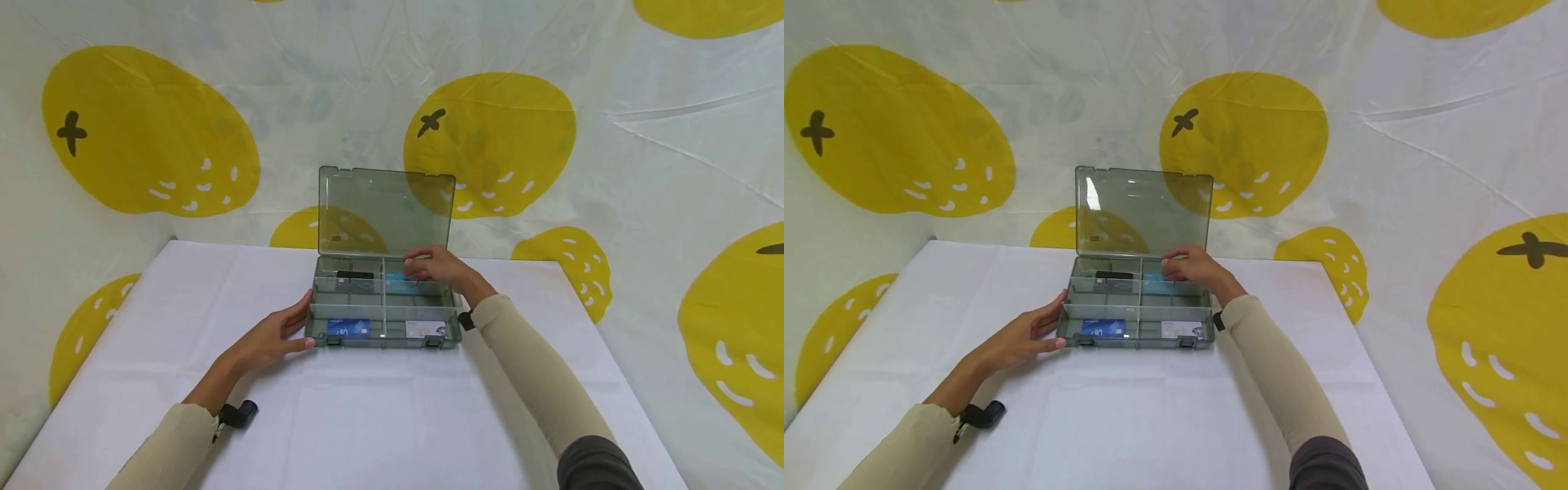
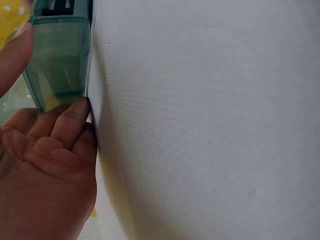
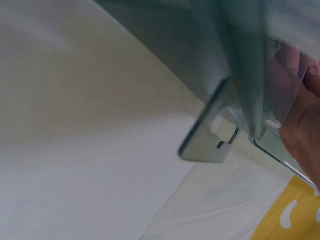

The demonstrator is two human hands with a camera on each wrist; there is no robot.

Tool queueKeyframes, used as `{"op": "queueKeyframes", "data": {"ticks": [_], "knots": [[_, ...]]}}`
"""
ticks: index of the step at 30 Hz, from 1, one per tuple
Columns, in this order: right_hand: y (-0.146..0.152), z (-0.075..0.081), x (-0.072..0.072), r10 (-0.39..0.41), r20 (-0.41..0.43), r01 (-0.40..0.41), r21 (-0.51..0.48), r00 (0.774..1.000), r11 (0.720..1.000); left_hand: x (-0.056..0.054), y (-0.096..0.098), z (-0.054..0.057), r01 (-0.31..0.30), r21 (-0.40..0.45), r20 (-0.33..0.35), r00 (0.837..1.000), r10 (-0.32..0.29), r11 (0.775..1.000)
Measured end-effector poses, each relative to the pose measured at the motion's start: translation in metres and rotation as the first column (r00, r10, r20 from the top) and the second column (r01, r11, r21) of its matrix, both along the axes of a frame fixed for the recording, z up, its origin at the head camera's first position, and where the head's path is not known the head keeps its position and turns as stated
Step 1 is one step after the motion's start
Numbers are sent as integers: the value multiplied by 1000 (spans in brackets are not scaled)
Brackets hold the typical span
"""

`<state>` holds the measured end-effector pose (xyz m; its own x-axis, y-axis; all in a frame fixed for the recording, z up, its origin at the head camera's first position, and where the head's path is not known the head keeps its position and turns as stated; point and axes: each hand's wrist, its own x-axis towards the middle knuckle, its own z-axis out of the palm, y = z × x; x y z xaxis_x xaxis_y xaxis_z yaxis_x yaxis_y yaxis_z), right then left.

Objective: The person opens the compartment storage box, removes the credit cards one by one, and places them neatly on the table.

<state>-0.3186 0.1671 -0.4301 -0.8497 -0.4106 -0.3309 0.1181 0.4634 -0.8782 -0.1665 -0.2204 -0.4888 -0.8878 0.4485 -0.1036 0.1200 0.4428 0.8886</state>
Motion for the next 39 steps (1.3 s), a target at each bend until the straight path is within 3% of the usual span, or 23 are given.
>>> {"op": "queueKeyframes", "data": {"ticks": [8,17,21,33,39], "knots": [[-6,-1,-1,27,15,-27,-49,1000,998,0,0,-1,2,-1,-7,1000,-2,1000],[-1,-1,3,-152,-21,151,-50,988,987,2,-1,0,-9,-12,19,1000,9,1000],[1,-1,4,-190,-51,187,-61,980,980,2,-1,1,-12,-12,22,1000,12,1000],[3,1,6,-206,-34,200,-131,978,971,1,-1,-2,-8,-7,20,1000,8,1000],[2,-3,7,-196,-43,190,-116,980,975,1,-1,-1,-8,-10,20,1000,8,1000]]}}
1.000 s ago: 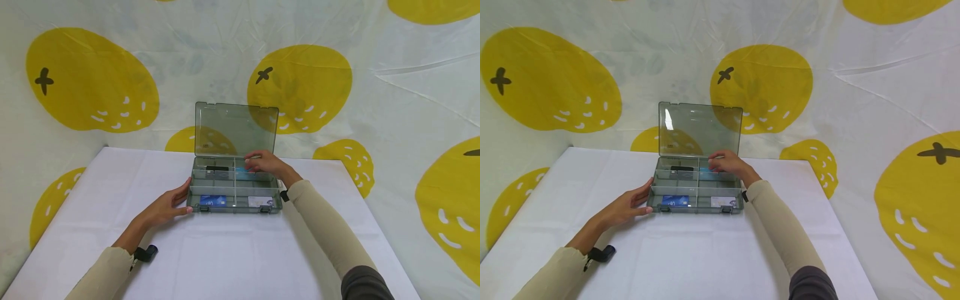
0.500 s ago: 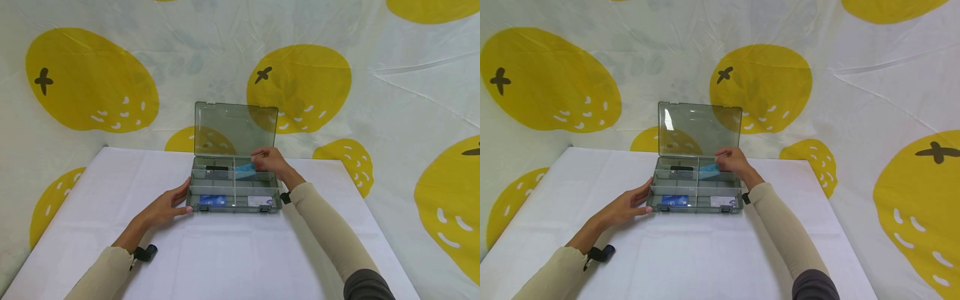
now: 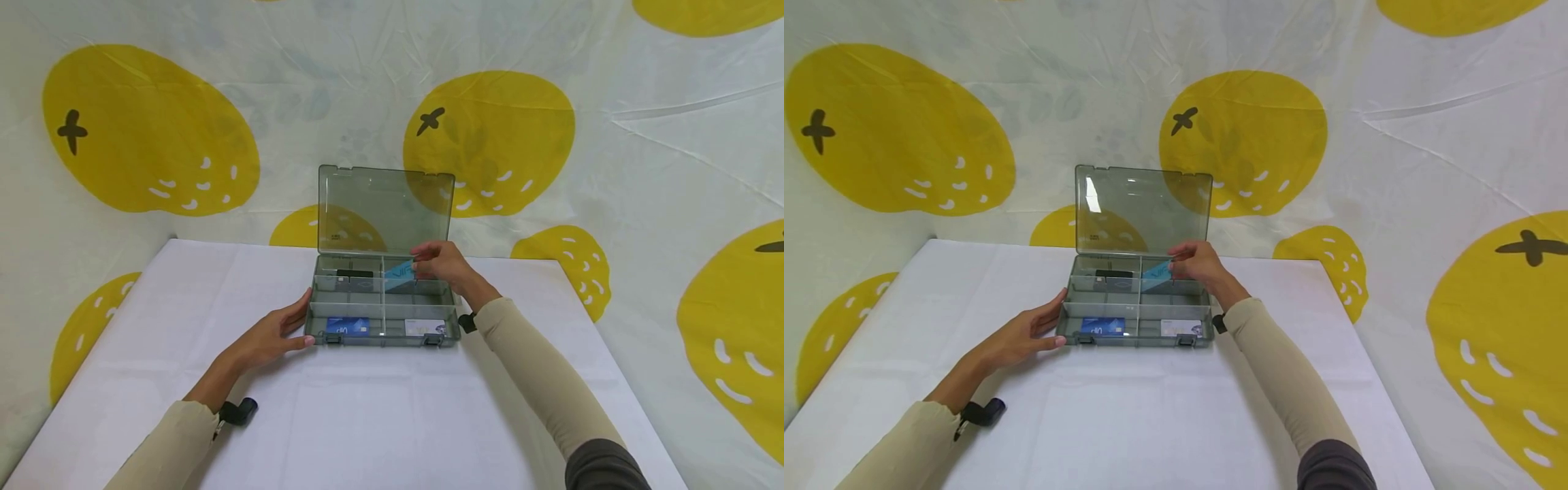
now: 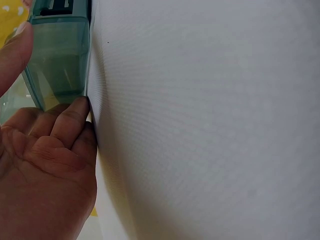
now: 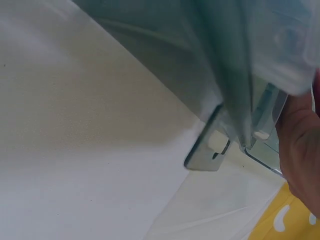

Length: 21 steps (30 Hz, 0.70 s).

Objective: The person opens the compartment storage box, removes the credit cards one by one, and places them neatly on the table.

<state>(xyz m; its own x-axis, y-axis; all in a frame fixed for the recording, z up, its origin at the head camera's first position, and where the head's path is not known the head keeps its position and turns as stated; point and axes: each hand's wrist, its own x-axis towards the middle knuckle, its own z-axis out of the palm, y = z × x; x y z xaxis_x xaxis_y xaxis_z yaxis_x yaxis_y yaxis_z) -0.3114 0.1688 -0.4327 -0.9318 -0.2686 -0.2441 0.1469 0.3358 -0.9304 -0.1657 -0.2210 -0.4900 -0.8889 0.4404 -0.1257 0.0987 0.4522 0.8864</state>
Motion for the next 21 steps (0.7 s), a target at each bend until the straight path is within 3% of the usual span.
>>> {"op": "queueKeyframes", "data": {"ticks": [11,21], "knots": [[-5,0,4,10,-55,-7,64,998,998,-1,0,0,-3,-2,-11,1000,3,1000],[22,10,5,-11,-82,14,35,997,999,1,2,2,-4,-16,-8,1000,4,1000]]}}
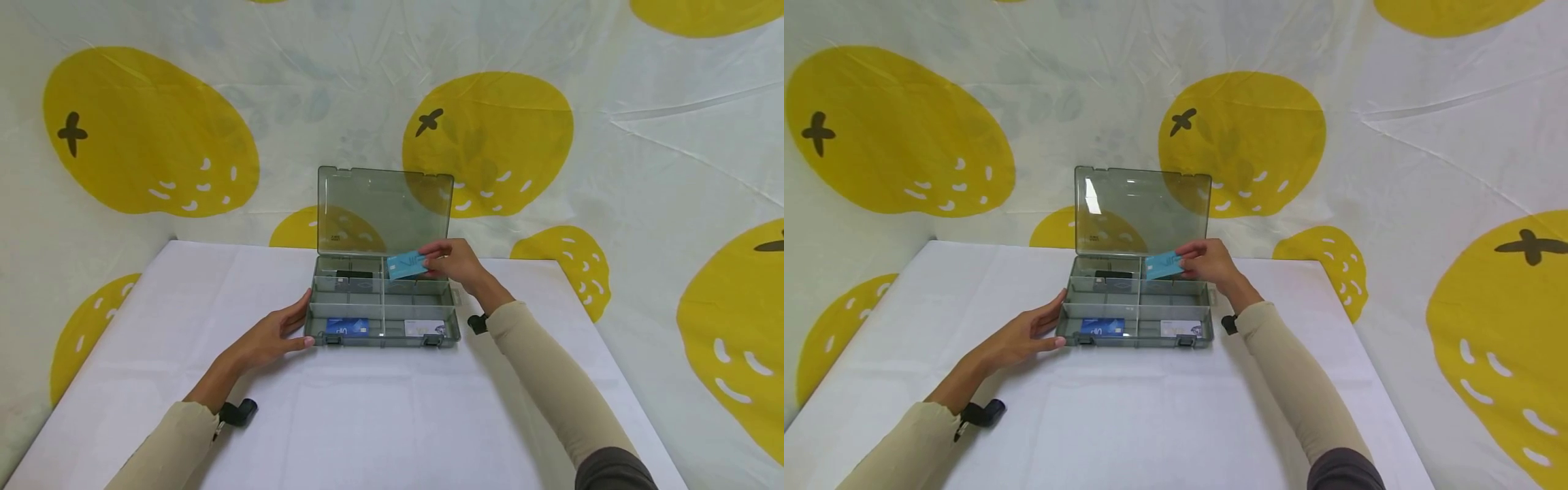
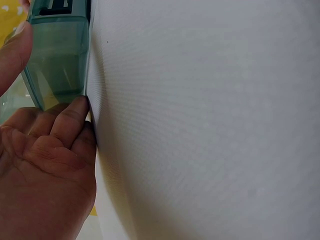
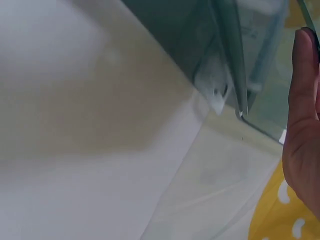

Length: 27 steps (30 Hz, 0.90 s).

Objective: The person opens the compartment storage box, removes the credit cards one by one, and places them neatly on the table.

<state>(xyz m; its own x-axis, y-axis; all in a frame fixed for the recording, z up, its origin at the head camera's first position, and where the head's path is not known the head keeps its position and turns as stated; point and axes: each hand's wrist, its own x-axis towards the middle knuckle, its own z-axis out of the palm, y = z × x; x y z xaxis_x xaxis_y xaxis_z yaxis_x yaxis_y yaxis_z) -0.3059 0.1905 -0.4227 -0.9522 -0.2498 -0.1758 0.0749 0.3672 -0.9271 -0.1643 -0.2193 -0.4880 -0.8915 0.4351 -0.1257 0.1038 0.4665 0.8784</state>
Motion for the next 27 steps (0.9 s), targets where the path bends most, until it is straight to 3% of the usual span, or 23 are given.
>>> {"op": "queueKeyframes", "data": {"ticks": [6,13,27], "knots": [[26,7,-1,-58,-4,57,-116,998,992,-1,0,-1,-12,-10,11,1000,12,1000],[63,8,-5,-147,4,144,-240,989,960,0,0,-1,-5,-10,12,1000,5,1000],[116,10,0,-290,134,314,-222,948,923,-1,0,-1,-19,-2,25,1000,19,1000]]}}
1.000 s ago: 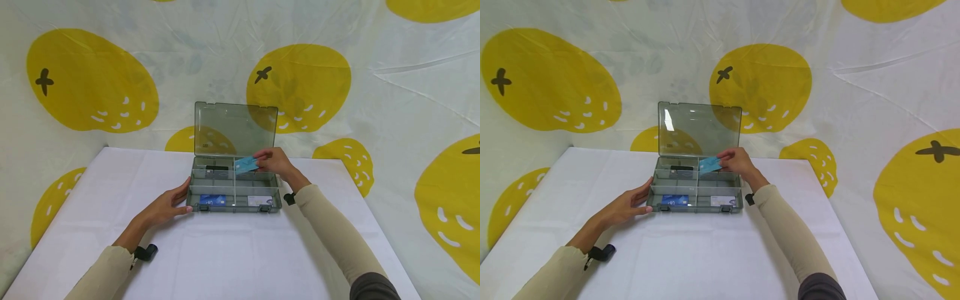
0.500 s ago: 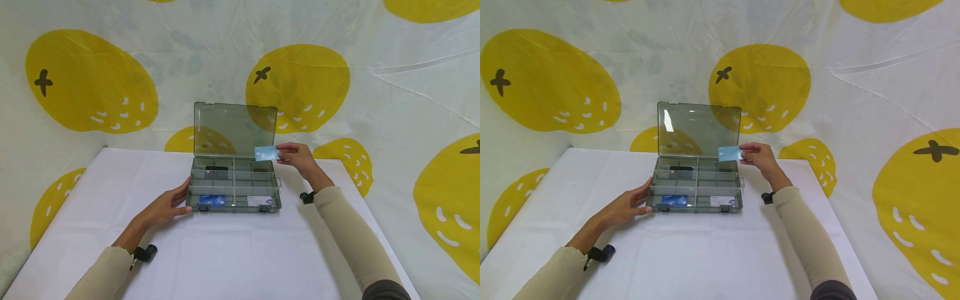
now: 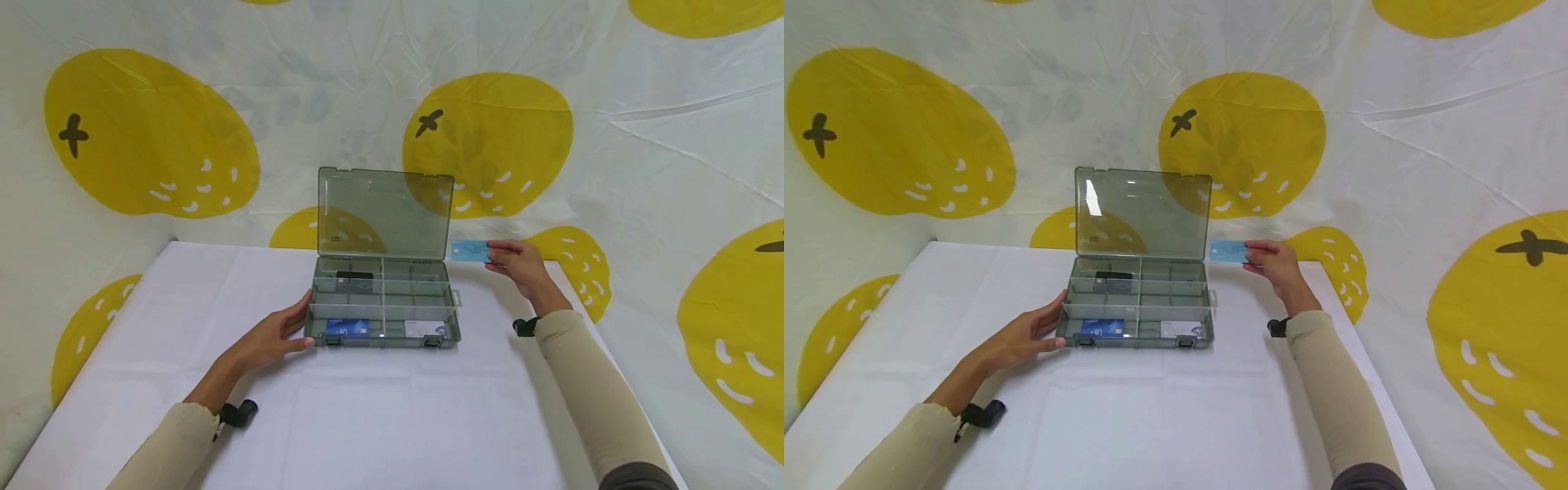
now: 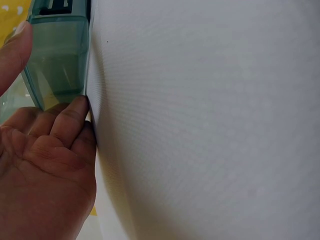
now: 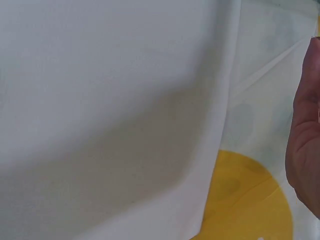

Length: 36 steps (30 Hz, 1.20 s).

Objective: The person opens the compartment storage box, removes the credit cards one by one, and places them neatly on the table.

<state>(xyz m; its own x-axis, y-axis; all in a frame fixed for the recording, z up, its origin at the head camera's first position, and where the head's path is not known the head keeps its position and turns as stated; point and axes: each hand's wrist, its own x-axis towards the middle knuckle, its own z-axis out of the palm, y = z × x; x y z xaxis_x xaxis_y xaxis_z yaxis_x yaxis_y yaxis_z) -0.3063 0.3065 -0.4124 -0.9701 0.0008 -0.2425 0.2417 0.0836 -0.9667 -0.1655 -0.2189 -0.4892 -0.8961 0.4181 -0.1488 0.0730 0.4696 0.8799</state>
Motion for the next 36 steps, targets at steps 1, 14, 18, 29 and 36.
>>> {"op": "queueKeyframes", "data": {"ticks": [1,14,18,29,36], "knots": [[2,0,0,-4,4,4,6,1000,1000,0,0,0,-2,2,2,1000,2,1000],[12,-16,-4,-70,155,55,102,985,993,-1,1,-2,22,21,-13,1000,-22,1000],[13,-22,-6,-88,168,67,123,982,990,-1,2,0,20,16,-14,1000,-20,1000],[12,-44,-12,-79,147,40,253,986,967,-1,0,2,17,12,-7,1000,-17,1000],[11,-51,-14,-80,159,14,381,984,924,0,-1,-1,18,14,-12,1000,-18,1000]]}}
